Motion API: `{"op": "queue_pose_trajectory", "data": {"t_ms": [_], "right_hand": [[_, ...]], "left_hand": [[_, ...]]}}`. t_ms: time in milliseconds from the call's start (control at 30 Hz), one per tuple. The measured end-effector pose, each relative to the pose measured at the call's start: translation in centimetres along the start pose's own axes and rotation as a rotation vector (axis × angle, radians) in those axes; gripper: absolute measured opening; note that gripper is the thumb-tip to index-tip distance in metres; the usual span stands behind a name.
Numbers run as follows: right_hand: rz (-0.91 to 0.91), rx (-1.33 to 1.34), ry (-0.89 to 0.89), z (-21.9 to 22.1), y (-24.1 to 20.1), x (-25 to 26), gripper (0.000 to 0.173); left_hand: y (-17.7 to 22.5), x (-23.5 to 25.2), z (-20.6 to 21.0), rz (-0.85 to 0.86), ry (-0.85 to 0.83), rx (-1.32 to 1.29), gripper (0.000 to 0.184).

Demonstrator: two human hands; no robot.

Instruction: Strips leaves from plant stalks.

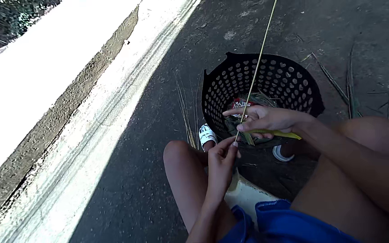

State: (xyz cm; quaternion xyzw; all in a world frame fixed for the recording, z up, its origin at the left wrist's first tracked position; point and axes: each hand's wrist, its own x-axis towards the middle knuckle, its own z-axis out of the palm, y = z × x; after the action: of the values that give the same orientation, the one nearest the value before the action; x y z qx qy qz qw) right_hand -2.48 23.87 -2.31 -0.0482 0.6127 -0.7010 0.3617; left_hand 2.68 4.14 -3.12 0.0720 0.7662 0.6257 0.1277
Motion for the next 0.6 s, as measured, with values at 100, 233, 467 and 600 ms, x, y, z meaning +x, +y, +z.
{"op": "queue_pose_trajectory", "data": {"t_ms": [100, 233, 467, 600], "right_hand": [[-0.006, -0.006, 0.064, 0.1, 0.4, 0.4, 0.055], [-0.102, -0.002, 0.213, -1.5, 0.7, -0.4, 0.056], [-0.148, 0.088, 0.219, -3.2, 0.4, -0.4, 0.062], [-0.175, 0.068, 0.369, -4.5, -0.3, -0.7, 0.051]], "left_hand": [[0.0, 0.0, -0.1, -0.032, -0.029, -0.024, 0.023], [-0.1, -0.4, 0.0, 0.020, -0.018, 0.045, 0.023], [-0.3, -1.1, -0.1, 0.124, 0.006, 0.155, 0.024], [-0.5, -1.9, -0.3, 0.151, 0.011, 0.184, 0.023]]}}
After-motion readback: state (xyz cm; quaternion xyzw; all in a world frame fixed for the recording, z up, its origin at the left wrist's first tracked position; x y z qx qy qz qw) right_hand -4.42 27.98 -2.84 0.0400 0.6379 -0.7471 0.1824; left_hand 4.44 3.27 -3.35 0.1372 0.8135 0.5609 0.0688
